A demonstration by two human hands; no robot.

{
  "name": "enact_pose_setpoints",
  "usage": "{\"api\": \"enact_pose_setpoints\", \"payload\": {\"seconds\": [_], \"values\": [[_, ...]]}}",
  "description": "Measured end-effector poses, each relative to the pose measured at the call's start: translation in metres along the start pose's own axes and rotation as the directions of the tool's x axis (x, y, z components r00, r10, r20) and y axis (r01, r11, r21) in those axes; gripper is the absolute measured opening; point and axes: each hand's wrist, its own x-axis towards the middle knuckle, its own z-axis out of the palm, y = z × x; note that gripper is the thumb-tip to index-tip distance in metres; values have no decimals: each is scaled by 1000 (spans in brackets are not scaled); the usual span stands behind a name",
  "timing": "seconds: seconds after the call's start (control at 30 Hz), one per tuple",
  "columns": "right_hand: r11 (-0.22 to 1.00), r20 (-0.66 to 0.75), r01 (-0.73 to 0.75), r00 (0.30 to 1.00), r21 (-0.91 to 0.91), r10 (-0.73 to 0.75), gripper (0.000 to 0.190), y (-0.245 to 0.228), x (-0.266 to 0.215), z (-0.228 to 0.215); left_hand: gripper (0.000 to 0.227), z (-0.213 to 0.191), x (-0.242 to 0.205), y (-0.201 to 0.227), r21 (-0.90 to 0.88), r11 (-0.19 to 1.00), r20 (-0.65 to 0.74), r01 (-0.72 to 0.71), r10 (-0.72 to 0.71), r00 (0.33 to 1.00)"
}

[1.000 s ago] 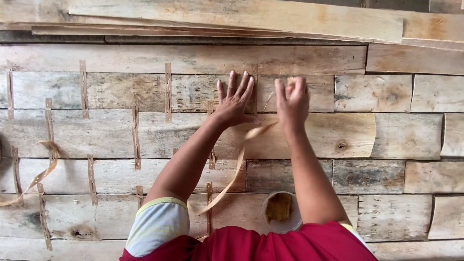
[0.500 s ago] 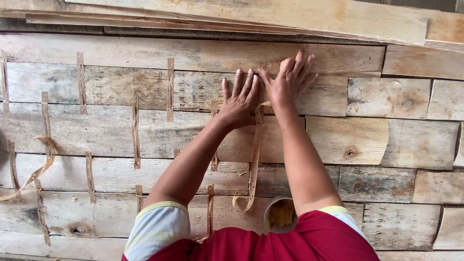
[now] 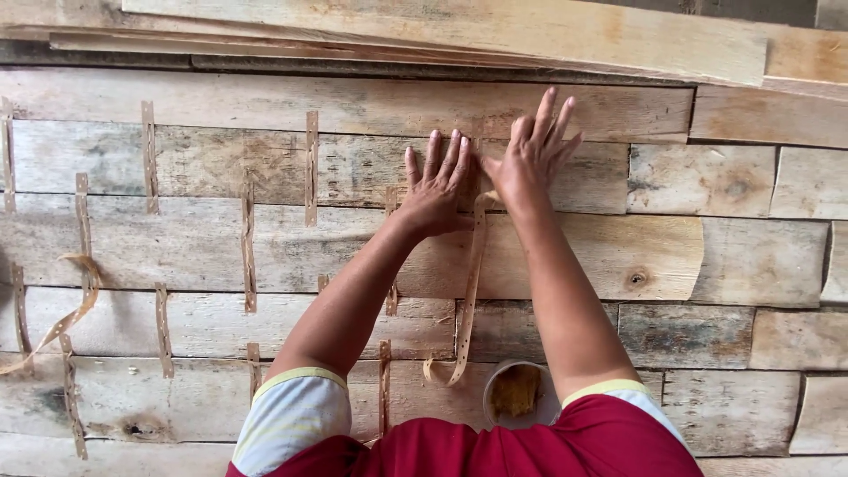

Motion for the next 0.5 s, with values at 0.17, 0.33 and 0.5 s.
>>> {"api": "enact_pose_setpoints", "payload": {"seconds": [0.17, 0.33, 0.5], "values": [[997, 74, -48, 996, 64, 43, 86, -13, -37, -32, 143, -8, -5, 4, -7, 1000, 22, 30, -30, 999], [995, 141, -24, 990, 100, 10, 84, -10, -69, -37, 148, -31, -16, 11, -28, 999, 51, 20, -19, 999], [987, 211, -22, 977, 158, -12, 93, -10, -88, -58, 150, -52, -24, 15, -207, 978, 95, 1, 19, 995]]}}
